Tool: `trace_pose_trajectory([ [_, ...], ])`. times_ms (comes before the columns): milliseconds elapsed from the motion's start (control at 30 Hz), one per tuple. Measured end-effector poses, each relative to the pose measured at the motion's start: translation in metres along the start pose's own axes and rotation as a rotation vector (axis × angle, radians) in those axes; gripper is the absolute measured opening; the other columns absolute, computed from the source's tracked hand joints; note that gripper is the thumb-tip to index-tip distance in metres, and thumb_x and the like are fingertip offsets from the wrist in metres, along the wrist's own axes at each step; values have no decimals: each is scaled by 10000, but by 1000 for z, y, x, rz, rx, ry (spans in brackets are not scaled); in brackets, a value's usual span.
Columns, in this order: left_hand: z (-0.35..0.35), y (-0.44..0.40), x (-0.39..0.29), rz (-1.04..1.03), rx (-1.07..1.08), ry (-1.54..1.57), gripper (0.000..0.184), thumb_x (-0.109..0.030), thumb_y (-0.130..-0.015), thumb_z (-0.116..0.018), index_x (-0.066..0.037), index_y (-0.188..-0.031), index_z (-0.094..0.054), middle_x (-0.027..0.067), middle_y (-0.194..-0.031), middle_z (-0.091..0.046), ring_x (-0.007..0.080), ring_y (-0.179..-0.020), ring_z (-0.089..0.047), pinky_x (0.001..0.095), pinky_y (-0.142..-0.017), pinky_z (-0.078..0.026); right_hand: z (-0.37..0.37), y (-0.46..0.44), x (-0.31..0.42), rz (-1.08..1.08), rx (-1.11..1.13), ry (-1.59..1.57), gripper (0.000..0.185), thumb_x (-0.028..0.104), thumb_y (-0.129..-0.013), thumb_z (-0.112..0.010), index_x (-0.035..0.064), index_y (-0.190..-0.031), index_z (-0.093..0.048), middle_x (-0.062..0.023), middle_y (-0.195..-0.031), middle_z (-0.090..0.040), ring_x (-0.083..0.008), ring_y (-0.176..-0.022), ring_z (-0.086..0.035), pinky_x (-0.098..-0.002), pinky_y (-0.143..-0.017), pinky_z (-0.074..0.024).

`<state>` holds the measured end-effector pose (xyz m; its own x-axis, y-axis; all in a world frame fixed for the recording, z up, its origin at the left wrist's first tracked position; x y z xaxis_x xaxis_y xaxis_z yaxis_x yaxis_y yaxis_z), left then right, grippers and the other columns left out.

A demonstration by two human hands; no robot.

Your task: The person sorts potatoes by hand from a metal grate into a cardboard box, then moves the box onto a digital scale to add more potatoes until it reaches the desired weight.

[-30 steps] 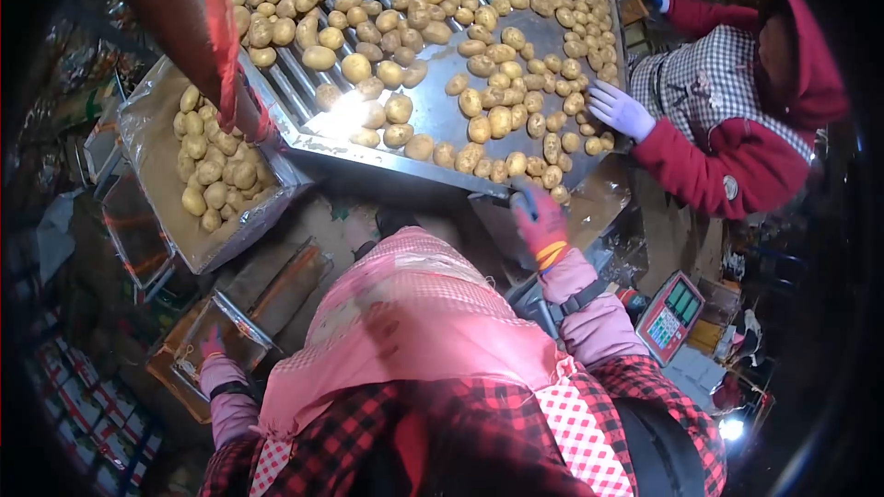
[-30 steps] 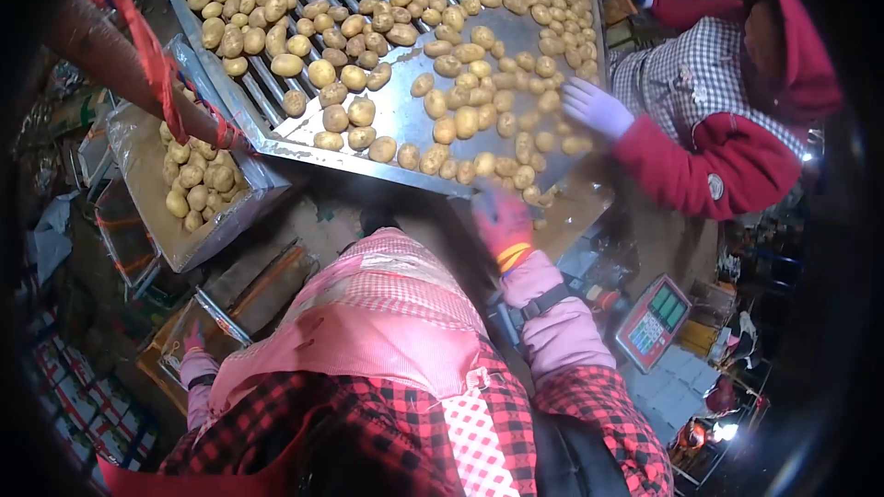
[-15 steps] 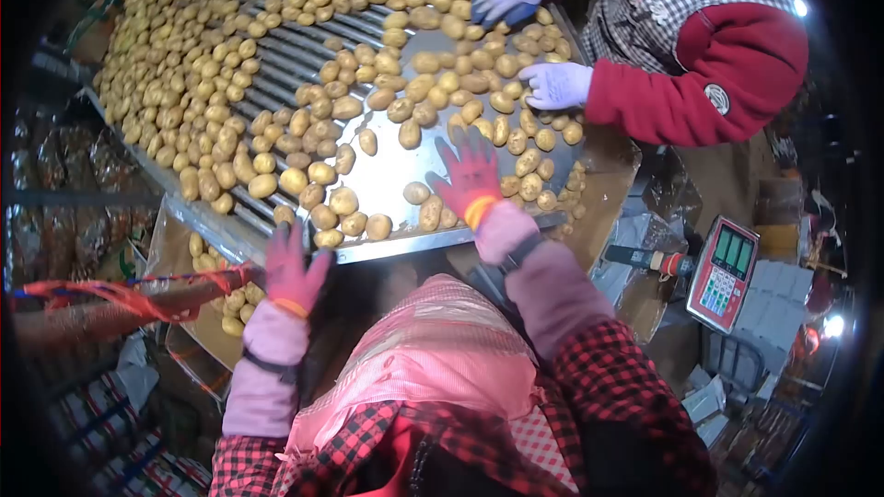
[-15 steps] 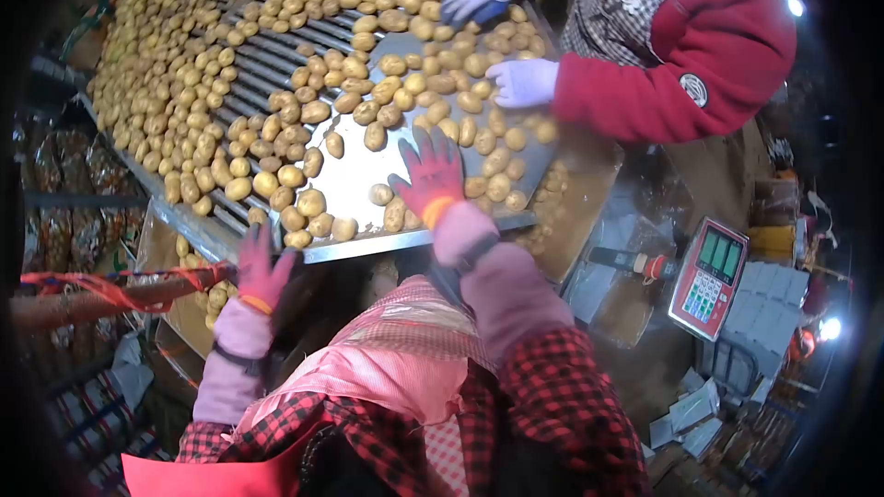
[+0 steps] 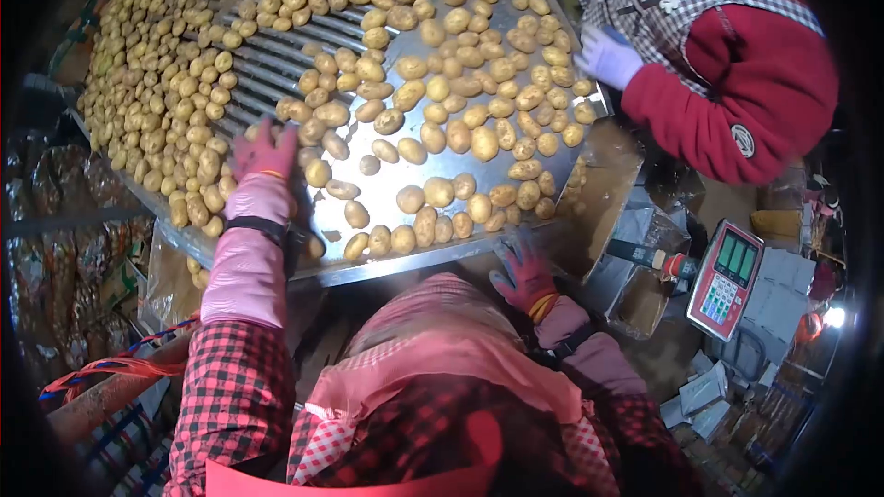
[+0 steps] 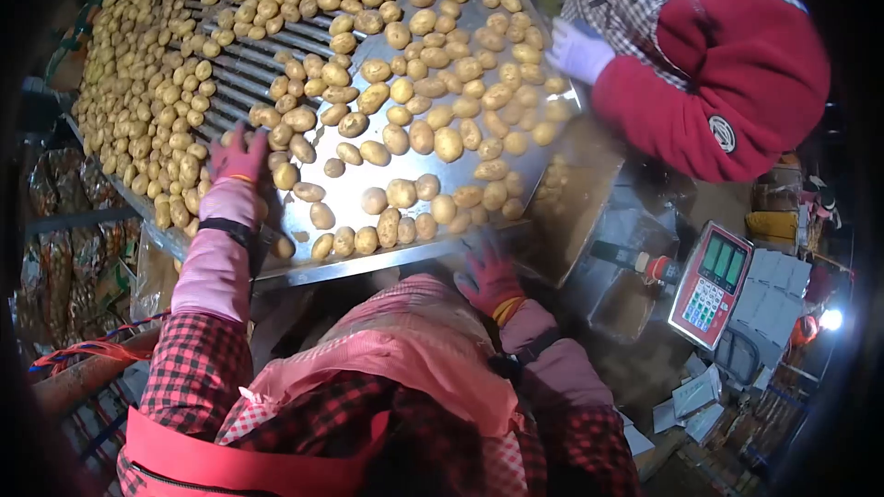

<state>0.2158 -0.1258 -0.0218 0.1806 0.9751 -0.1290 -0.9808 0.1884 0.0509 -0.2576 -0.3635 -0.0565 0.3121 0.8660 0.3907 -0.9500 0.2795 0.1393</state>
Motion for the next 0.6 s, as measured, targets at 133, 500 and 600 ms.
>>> trace_pose_trajectory([
  [133, 24, 69, -80, -416, -108, 305, 587, -545, -796, -690, -219, -1282, -652, 250, -1218, -588, 446, -1129, -578, 584, -1025, -382, 10, -3, 9, 12, -10, 96, 713, 443, -884, -666, 97, -1479, -481, -291, -1535, -354, -478, -1424, -341, -570, -1167, -306],
  [500, 19, 140, 59, -113, -244, 82, 731, -474, -802, -728, -92, -1400, -553, 287, -1332, -498, 488, -1240, -468, 589, -1029, -390, 42, -87, 62, 144, 53, 61, 683, 414, -884, -666, 57, -1442, -504, -217, -1476, -488, -414, -1388, -426, -566, -1165, -296],
  [600, 18, 152, 16, -142, -123, 159, 773, -494, -772, -751, -82, -1395, -551, 295, -1328, -498, 488, -1195, -505, 564, -995, -428, -4, -142, 78, 301, 115, 273, 788, 525, -831, -691, 82, -1455, -503, -223, -1500, -461, -420, -1424, -384, -578, -1175, -270],
])
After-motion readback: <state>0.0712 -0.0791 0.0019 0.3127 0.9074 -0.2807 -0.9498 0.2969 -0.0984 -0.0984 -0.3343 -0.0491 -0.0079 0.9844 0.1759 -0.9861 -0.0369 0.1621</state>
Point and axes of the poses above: each hand's wrist, its own y-axis away from the middle knuckle, its own z-axis out of the back of the hand, x = y × z, the point moved 7 cm from there along -y, towards the middle knuckle
